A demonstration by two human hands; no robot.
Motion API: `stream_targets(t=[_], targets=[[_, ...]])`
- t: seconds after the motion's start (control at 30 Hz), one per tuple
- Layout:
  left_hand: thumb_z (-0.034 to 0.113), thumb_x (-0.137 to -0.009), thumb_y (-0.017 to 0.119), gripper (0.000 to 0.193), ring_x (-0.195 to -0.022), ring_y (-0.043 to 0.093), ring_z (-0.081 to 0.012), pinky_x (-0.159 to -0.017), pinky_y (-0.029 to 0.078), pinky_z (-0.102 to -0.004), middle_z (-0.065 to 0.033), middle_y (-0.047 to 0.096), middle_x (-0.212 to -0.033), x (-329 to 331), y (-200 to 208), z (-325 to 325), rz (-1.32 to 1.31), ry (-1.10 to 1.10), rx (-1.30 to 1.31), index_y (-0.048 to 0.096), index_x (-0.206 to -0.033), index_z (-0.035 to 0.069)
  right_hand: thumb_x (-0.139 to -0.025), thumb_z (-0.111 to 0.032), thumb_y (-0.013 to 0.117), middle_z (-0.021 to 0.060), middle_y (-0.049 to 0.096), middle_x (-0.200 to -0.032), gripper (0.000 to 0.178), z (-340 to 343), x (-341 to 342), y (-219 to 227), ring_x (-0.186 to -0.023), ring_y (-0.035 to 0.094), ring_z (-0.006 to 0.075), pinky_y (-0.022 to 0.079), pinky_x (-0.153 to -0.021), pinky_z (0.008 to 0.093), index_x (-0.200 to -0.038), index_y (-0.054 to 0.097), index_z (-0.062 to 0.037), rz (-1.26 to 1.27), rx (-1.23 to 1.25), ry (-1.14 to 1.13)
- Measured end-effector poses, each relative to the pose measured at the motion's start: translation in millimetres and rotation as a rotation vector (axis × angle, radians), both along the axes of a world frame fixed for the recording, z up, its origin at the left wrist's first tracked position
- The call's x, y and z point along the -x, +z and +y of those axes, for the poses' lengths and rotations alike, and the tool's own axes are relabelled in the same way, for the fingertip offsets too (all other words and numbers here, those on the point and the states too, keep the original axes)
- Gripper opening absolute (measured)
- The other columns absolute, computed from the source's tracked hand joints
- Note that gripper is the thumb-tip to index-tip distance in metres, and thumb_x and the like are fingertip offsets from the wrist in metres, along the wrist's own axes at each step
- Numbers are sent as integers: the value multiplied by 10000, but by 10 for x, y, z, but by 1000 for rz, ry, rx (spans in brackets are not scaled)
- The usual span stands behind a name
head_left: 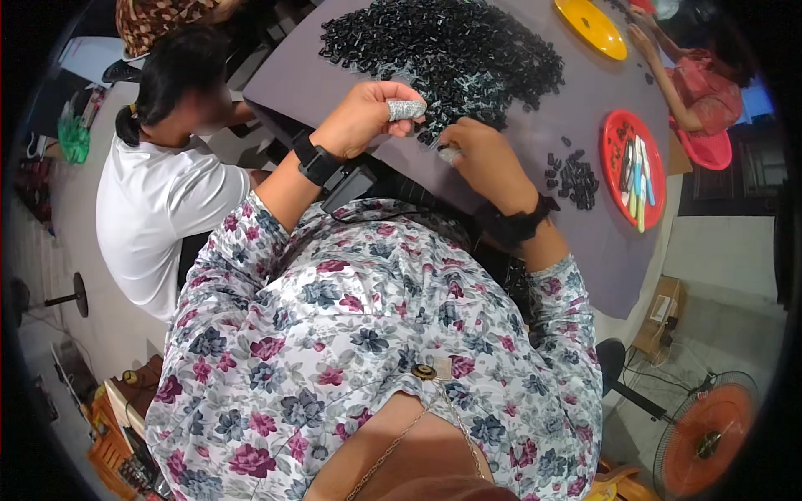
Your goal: Assembling small black plastic components by hand at a table.
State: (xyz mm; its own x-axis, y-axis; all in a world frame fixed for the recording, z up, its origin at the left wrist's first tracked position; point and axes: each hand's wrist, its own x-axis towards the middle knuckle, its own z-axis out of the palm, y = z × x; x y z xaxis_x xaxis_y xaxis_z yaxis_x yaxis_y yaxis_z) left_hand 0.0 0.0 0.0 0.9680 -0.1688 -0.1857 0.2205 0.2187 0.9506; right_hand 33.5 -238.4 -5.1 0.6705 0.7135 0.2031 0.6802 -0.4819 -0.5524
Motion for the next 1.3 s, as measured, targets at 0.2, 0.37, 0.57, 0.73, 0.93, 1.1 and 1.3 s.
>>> stream_targets(t=[0.2, 0.37, 0.57, 0.73, 0.93, 1.1, 1.3], targets=[[99, -964, 665, 138, -698, 616, -66, -692, 535, -218, -33, 710, -941, 129, -41, -66, 54, 13, 37, 692, -1080, 29, -769, 2, 643, 148, 643, -898, 177, -16, 151, -57, -813, 650, 354, 532, -737, 418, -944, 655, -22, -38, 8, 44], [108, -967, 661, 137, -701, 611, -66, -674, 512, -217, -29, 709, -932, 101, -56, -109, -13, -12, -3, 695, -1074, 30, -804, 53, 605, 79, 689, -874, 228, -170, 96, 127, -740, 676, 168, 551, -699, 298, -1012, 688, 9, 550, -273, -78], [113, -970, 653, 134, -699, 603, -66, -672, 501, -215, -29, 707, -911, 80, 68, -243, -83, -57, -27, 704, -1058, 27, -875, 59, 593, 38, 700, -940, 224, -267, 50, 208, -812, 663, 94, 545, -732, 230, -1074, 693, 40, 727, -583, -56], [87, -967, 640, 134, -715, 603, -59, -672, 496, -207, -24, 706, -911, 57, 138, -294, -114, -81, -41, 700, -1063, 15, -883, 42, 620, 33, 696, -979, 224, -256, 78, 133, -855, 650, 78, 529, -741, 220, -1096, 687, 31, 747, -709, -71], [6, -955, 587, 158, -748, 606, -44, -684, 497, -192, -10, 703, -914, 35, 154, -360, -162, -108, -131, 695, -1069, 1, -885, 38, 635, 26, 704, -956, 214, -257, 62, 197, -833, 642, 68, 513, -720, 216, -1090, 694, 21, 692, -666, -54], [-1, -954, 581, 165, -752, 606, -42, -686, 498, -189, -10, 703, -914, 31, 149, -358, -156, -106, -135, 697, -1070, 3, -867, 60, 621, 21, 713, -941, 236, -264, 56, 182, -814, 642, 67, 513, -711, 219, -1081, 708, 15, 680, -637, -56], [-38, -931, 566, 192, -766, 612, -44, -687, 502, -191, -11, 702, -920, 15, 106, -334, -152, -128, -145, 700, -1064, 1, -858, 68, 620, 20, 713, -943, 248, -259, 58, 184, -827, 645, 66, 518, -724, 221, -1086, 704, 18, 650, -607, -71]])
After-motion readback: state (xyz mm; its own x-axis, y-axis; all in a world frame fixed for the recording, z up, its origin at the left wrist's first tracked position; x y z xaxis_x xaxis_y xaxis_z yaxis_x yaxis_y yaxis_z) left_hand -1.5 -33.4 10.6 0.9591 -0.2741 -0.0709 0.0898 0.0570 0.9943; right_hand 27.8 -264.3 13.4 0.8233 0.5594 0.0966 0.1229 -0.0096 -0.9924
